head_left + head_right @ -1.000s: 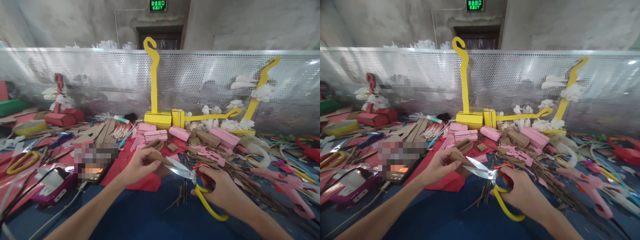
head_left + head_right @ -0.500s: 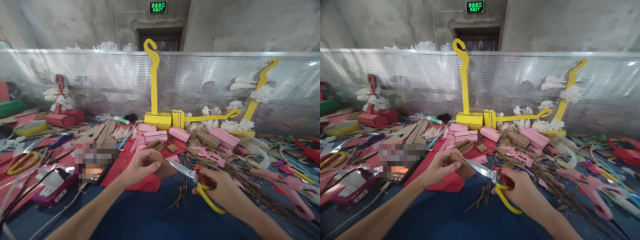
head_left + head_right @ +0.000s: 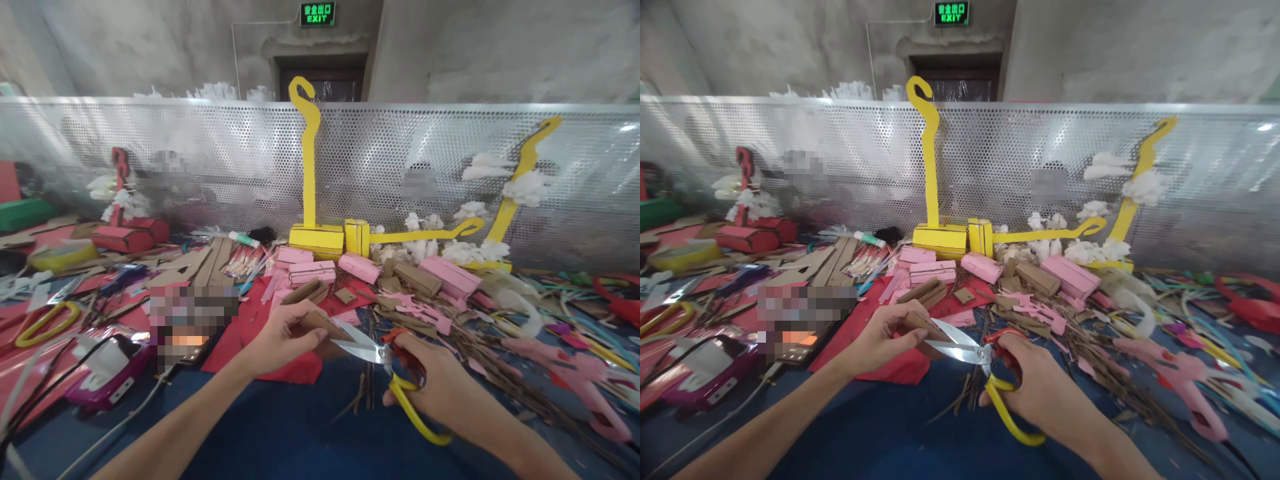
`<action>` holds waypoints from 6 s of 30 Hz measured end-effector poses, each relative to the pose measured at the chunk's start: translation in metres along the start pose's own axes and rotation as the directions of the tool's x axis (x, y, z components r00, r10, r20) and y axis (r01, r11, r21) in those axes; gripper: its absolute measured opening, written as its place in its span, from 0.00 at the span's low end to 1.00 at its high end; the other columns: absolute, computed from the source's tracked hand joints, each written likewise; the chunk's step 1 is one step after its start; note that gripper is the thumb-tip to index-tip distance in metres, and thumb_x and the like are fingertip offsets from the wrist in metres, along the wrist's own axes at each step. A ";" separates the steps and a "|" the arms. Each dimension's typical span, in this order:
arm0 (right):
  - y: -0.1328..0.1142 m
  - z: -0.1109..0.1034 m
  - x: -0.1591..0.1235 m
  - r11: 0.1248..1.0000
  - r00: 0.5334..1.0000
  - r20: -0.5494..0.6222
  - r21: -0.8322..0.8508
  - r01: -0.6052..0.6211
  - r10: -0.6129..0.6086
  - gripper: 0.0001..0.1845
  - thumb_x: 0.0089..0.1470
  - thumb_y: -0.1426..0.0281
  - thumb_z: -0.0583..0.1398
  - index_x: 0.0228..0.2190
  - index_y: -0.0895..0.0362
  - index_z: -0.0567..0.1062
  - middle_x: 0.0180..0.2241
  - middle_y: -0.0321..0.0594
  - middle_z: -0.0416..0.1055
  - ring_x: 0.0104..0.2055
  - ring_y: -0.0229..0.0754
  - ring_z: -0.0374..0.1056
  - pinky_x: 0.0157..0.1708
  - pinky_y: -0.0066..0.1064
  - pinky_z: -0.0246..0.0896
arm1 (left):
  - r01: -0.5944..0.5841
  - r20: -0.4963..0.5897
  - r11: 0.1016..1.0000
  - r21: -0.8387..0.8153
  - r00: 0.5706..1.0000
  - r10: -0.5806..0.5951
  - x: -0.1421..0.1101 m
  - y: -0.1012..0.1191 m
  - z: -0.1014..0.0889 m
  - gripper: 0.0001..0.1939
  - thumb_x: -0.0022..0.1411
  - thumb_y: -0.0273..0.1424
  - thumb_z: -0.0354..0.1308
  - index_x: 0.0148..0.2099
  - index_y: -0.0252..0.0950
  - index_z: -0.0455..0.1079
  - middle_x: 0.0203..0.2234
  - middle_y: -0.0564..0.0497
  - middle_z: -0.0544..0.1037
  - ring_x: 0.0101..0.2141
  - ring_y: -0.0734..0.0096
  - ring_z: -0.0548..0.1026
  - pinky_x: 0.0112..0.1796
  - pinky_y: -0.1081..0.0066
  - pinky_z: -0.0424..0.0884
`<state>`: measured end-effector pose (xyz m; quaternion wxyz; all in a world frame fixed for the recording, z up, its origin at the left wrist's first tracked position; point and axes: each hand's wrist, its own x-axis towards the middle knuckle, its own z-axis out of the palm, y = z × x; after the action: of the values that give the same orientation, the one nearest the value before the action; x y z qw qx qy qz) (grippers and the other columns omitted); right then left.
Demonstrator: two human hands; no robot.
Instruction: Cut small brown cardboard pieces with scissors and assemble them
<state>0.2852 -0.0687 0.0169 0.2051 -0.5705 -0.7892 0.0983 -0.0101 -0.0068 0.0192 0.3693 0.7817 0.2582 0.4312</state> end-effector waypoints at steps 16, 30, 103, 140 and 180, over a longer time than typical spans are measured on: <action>0.010 -0.004 -0.003 0.997 0.994 -0.102 -0.059 0.043 -0.049 0.22 0.49 0.61 0.69 0.44 0.53 0.71 0.41 0.43 0.77 0.40 0.52 0.73 0.38 0.37 0.65 | 0.021 -0.027 0.999 -0.032 0.999 -0.022 0.000 0.000 0.000 0.08 0.65 0.32 0.61 0.42 0.34 0.80 0.37 0.45 0.82 0.38 0.62 0.79 0.41 0.65 0.75; 0.005 0.001 -0.002 0.973 0.972 -0.110 -0.127 0.194 -0.208 0.15 0.52 0.62 0.69 0.33 0.52 0.68 0.35 0.41 0.72 0.37 0.49 0.70 0.38 0.36 0.67 | 0.006 -0.039 0.998 0.055 0.999 -0.004 0.000 -0.002 0.002 0.08 0.65 0.30 0.61 0.42 0.35 0.81 0.40 0.45 0.81 0.50 0.54 0.77 0.52 0.60 0.72; 0.022 -0.011 0.014 0.907 0.943 -0.145 -0.350 0.234 -0.299 0.27 0.53 0.48 0.66 0.43 0.57 0.72 0.45 0.53 0.75 0.48 0.60 0.73 0.42 0.44 0.69 | 0.067 -0.172 0.994 0.087 0.984 -0.052 -0.002 -0.018 0.027 0.10 0.64 0.37 0.64 0.43 0.38 0.83 0.39 0.45 0.85 0.42 0.55 0.83 0.47 0.58 0.80; 0.016 -0.015 0.014 0.864 0.909 -0.165 -0.413 0.289 -0.382 0.19 0.58 0.55 0.64 0.40 0.58 0.75 0.42 0.51 0.74 0.47 0.57 0.71 0.45 0.44 0.69 | 0.029 -0.023 0.994 0.105 0.999 -0.026 0.000 -0.019 0.029 0.11 0.67 0.32 0.60 0.46 0.37 0.82 0.42 0.46 0.86 0.44 0.59 0.83 0.51 0.63 0.78; 0.012 -0.008 0.014 0.803 0.888 -0.225 -0.552 0.224 -0.402 0.29 0.57 0.48 0.62 0.45 0.60 0.72 0.46 0.54 0.72 0.49 0.60 0.67 0.50 0.47 0.62 | -0.040 0.025 0.993 0.112 0.999 0.037 0.003 -0.023 0.028 0.12 0.68 0.34 0.61 0.48 0.33 0.79 0.44 0.43 0.84 0.46 0.61 0.83 0.52 0.63 0.78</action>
<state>0.2948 -0.0519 0.0222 0.1893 -0.4718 -0.8249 -0.2473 0.0136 -0.0008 -0.0073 0.3192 0.8110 0.2628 0.4139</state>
